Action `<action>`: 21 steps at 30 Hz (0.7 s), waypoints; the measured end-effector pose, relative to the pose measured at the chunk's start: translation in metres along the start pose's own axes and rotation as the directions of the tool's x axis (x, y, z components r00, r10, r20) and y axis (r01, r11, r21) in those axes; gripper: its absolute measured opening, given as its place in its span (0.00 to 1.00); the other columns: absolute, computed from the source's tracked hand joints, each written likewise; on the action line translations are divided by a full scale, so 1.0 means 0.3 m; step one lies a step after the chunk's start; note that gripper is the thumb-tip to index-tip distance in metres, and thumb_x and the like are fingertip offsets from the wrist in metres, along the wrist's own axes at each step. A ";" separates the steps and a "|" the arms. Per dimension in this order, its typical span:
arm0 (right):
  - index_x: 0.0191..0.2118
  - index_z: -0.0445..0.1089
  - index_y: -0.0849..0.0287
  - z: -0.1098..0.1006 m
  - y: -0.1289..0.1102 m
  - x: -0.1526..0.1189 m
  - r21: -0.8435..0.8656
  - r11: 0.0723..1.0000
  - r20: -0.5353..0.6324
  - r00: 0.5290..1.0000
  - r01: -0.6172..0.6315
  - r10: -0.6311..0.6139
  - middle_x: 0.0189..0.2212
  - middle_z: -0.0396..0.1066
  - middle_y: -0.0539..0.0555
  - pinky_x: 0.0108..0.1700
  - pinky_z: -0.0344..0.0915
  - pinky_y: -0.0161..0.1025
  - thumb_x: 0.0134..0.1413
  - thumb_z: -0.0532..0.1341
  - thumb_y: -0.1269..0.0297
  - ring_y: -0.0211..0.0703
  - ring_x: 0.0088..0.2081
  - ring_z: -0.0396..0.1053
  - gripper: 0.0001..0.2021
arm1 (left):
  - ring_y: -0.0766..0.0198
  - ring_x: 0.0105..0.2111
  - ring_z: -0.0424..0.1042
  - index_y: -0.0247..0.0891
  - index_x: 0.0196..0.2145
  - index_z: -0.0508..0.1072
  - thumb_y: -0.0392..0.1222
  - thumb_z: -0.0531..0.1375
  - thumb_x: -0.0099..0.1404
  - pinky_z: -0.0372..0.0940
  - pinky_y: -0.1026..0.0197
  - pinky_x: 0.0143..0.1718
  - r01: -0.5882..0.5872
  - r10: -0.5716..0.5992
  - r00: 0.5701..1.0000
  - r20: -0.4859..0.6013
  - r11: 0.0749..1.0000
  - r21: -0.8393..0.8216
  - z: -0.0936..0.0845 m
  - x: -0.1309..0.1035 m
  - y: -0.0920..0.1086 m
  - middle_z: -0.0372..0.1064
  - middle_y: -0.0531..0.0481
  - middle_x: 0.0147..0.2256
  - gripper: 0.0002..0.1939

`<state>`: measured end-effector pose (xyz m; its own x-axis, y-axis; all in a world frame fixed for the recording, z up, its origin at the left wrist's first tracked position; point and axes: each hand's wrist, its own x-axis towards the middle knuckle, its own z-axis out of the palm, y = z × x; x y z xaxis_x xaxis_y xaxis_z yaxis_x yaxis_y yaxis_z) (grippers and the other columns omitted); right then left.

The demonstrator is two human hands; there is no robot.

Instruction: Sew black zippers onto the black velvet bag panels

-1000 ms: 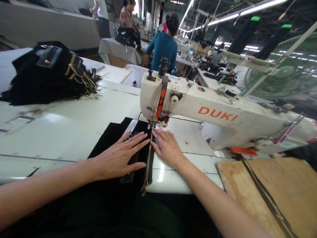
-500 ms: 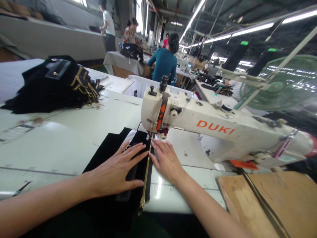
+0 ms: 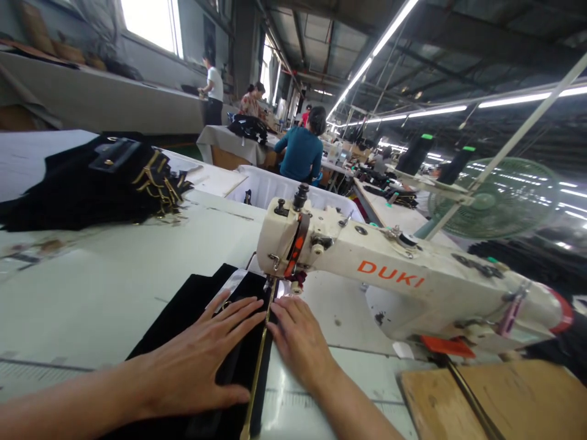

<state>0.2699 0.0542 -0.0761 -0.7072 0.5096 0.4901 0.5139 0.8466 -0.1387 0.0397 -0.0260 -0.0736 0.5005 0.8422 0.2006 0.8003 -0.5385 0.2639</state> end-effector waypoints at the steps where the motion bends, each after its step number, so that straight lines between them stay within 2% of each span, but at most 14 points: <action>1: 0.57 0.70 0.61 0.005 0.002 -0.002 -0.004 1.000 -0.007 1.000 0.004 -0.004 0.53 0.74 0.60 0.64 0.67 0.53 0.65 0.63 0.68 0.54 0.56 0.72 0.16 | 0.41 0.70 0.50 0.46 0.74 0.46 0.65 0.66 0.62 0.36 0.32 0.71 -0.003 0.003 1.000 0.004 1.000 -0.003 -0.003 0.002 0.001 0.48 0.40 0.71 0.53; 5: 0.57 0.70 0.60 0.013 0.004 -0.005 0.003 1.000 -0.014 1.000 0.002 -0.002 0.54 0.74 0.60 0.65 0.66 0.53 0.66 0.62 0.69 0.54 0.57 0.71 0.16 | 0.40 0.70 0.51 0.44 0.74 0.48 0.67 0.65 0.61 0.39 0.31 0.70 -0.014 0.014 1.000 0.010 1.000 -0.015 -0.012 0.010 -0.002 0.49 0.39 0.71 0.53; 10: 0.64 0.65 0.58 -0.001 -0.005 0.005 -0.023 0.999 0.065 0.998 -0.024 0.026 0.54 0.73 0.60 0.61 0.70 0.52 0.65 0.62 0.70 0.54 0.56 0.70 0.22 | 0.36 0.70 0.49 0.47 0.74 0.49 0.67 0.69 0.56 0.46 0.30 0.69 -0.007 0.007 1.000 -0.010 1.000 -0.002 0.002 0.009 -0.020 0.46 0.39 0.72 0.57; 15: 0.62 0.68 0.62 0.002 -0.011 0.013 -0.113 0.994 0.085 0.996 0.006 0.003 0.52 0.74 0.61 0.57 0.72 0.51 0.66 0.63 0.69 0.54 0.52 0.72 0.20 | 0.36 0.70 0.51 0.48 0.73 0.50 0.66 0.70 0.56 0.47 0.32 0.69 0.002 -0.002 0.999 -0.034 1.000 0.008 0.001 0.001 -0.014 0.48 0.41 0.72 0.56; 21: 0.63 0.67 0.61 0.036 0.015 0.020 -0.189 0.982 0.072 0.997 -0.004 0.018 0.57 0.73 0.60 0.61 0.69 0.55 0.70 0.57 0.67 0.55 0.57 0.71 0.19 | 0.35 0.70 0.47 0.47 0.74 0.49 0.69 0.68 0.56 0.43 0.26 0.68 0.046 -0.045 0.997 0.069 0.999 -0.017 -0.016 0.052 -0.038 0.44 0.38 0.72 0.57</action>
<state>0.2627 0.0627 -0.0831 -0.7311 0.5341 0.4245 0.5992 0.8002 0.0250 0.0368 -0.0068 -0.0689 0.4857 0.8654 0.1232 0.8168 -0.4995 0.2887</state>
